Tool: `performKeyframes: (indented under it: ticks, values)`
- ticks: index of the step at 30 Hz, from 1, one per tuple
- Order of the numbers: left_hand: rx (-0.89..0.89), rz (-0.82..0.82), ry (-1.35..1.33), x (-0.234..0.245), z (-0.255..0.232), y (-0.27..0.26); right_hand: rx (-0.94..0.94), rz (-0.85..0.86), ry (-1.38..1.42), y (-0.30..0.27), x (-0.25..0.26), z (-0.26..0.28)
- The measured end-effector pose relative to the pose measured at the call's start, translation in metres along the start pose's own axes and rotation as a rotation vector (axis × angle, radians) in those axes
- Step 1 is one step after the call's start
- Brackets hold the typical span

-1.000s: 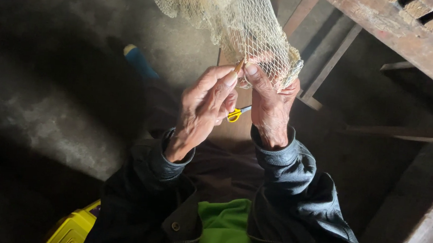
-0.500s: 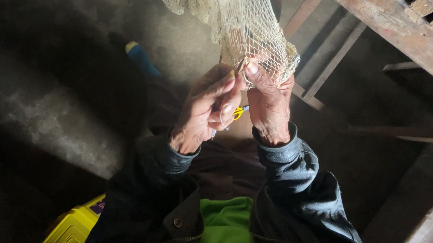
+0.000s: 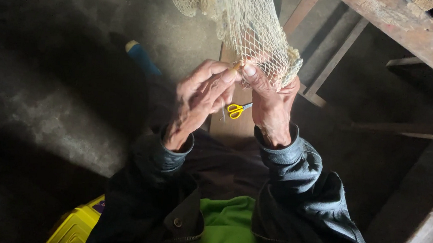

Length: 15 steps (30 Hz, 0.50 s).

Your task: Repairing a fine-mesh fishing net using a yellow shuttle tool to weave and knot the material.

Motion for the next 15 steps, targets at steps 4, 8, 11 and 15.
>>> performKeyframes:
  ticks: [4, 8, 11, 15]
  values:
    - [-0.580, -0.115, 0.728, 0.003, -0.048, -0.007, 0.010, 0.007, -0.013, 0.004, -0.032, 0.027]
    - [-0.771, -0.165, 0.873, -0.010, -0.082, -0.009, -0.010, -0.027, 0.029, 0.003, -0.028, 0.028]
    - [-0.878, -0.184, 0.927, -0.015, -0.099, -0.012, -0.049, -0.012, 0.037, 0.003, -0.030, 0.027]
    - [-1.028, -0.306, 1.051, -0.011, -0.083, -0.012, -0.058, -0.044, 0.077, -0.001, -0.033, 0.025]
Point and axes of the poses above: each hand's wrist, its own y-axis towards the middle knuckle, its own x-axis out of the back of the hand, z = x × y, the point moved 5 cm from there along y, towards the middle knuckle, and after that the axes turned 8 degrees about y, right-handed, at the moved point
